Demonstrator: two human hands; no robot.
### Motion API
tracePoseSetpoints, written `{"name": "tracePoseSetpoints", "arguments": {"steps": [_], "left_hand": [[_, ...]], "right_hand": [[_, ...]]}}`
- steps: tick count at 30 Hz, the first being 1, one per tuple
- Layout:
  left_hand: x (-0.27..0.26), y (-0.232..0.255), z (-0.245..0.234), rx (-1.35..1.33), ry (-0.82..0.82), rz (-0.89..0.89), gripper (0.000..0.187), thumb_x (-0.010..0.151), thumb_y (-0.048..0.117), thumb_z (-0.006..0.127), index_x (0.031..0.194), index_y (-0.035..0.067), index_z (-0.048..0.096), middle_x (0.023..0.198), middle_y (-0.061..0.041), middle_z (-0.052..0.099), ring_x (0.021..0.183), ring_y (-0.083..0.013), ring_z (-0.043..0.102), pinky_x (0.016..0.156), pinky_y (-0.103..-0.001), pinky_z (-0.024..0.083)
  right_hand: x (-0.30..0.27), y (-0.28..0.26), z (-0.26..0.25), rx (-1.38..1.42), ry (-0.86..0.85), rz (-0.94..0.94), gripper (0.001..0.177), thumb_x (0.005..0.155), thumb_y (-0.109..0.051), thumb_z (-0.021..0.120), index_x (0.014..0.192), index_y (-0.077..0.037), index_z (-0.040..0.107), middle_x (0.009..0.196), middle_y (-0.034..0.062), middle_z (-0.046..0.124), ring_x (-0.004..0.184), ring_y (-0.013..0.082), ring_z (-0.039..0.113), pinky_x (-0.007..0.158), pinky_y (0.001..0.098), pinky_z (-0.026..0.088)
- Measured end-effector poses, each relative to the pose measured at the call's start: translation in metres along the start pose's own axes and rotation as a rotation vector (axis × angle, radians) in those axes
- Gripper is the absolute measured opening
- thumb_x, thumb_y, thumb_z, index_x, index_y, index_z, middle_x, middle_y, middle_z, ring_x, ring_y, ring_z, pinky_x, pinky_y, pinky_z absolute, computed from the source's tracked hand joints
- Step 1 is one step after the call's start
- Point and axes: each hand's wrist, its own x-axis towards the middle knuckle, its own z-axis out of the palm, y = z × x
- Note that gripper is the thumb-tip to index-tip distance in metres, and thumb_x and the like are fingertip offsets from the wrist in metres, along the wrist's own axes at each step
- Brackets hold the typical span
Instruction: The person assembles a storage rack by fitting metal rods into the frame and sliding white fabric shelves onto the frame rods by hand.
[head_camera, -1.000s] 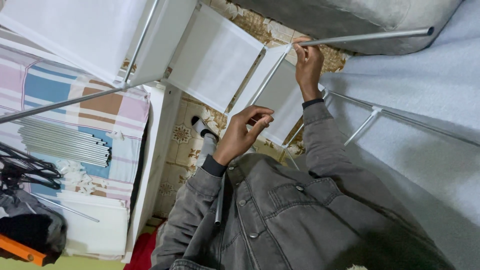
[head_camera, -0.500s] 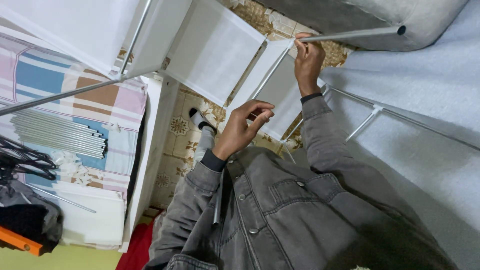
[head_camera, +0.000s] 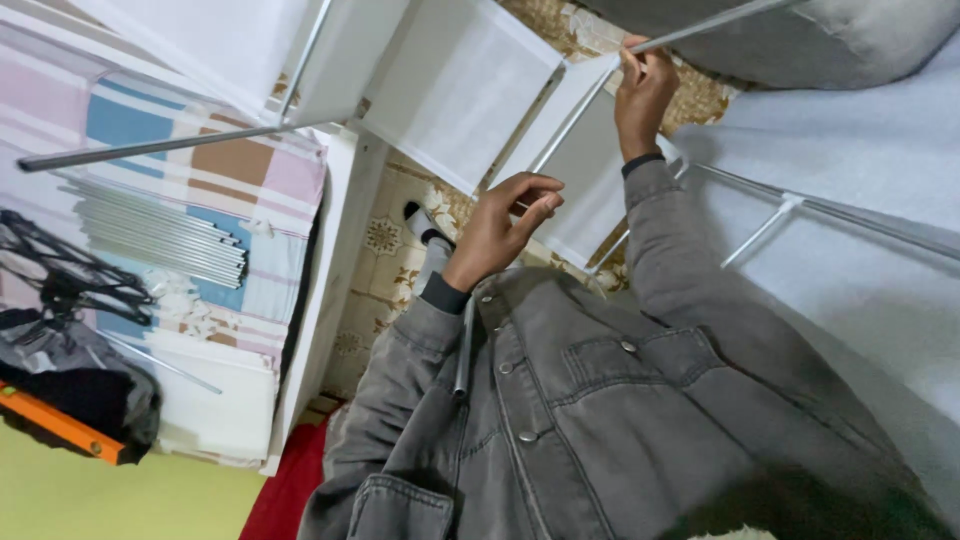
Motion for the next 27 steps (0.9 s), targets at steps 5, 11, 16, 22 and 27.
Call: {"name": "tracePoseSetpoints", "arguments": {"steps": [5,11,16,22,27], "left_hand": [[-0.013,-0.002,-0.016,0.050,0.081,0.014,0.028,0.103,0.026,0.066,0.122,0.005,0.069,0.105,-0.007,0.075,0.092,-0.0166,0.076,0.078,-0.032,0.063],[-0.061,-0.040,-0.048,0.075,0.205,-0.031,0.029,0.105,0.028,0.064,0.120,0.004,0.070,0.105,-0.007,0.076,0.094,-0.0153,0.075,0.079,-0.030,0.061],[-0.112,-0.093,-0.073,0.034,0.222,-0.093,0.031,0.104,0.026,0.063,0.123,0.003,0.069,0.110,-0.007,0.074,0.095,-0.0139,0.072,0.082,-0.029,0.058],[-0.156,-0.125,-0.158,-0.099,0.382,-0.190,0.037,0.106,0.028,0.062,0.129,0.000,0.065,0.116,-0.011,0.075,0.099,-0.0182,0.071,0.084,-0.030,0.057],[-0.140,-0.169,-0.253,-0.535,0.578,-0.251,0.070,0.101,0.049,0.058,0.150,0.002,0.043,0.145,-0.019,0.056,0.124,-0.0312,0.058,0.099,-0.044,0.056]], "right_hand": [[-0.041,0.038,0.011,0.259,0.055,0.231,0.050,0.096,-0.007,0.077,0.138,0.002,0.052,0.118,0.0149,0.064,0.102,0.0219,0.070,0.090,0.0335,0.061],[-0.150,-0.016,0.012,0.307,-0.109,0.547,0.037,0.102,-0.013,0.070,0.133,0.002,0.058,0.112,0.0104,0.068,0.095,0.0161,0.070,0.076,0.0309,0.063],[-0.178,-0.044,0.014,0.469,-0.243,0.650,0.039,0.104,-0.021,0.067,0.132,0.003,0.055,0.114,0.0118,0.068,0.099,0.0166,0.069,0.079,0.0299,0.061],[-0.217,-0.067,0.018,0.437,-0.280,0.777,0.050,0.103,-0.029,0.067,0.137,0.004,0.051,0.122,0.0137,0.066,0.104,0.0178,0.068,0.082,0.0303,0.060],[-0.257,-0.091,0.040,0.467,-0.297,0.893,0.061,0.099,-0.028,0.068,0.147,0.001,0.044,0.124,0.0127,0.064,0.105,0.0181,0.069,0.081,0.0312,0.060]]}}
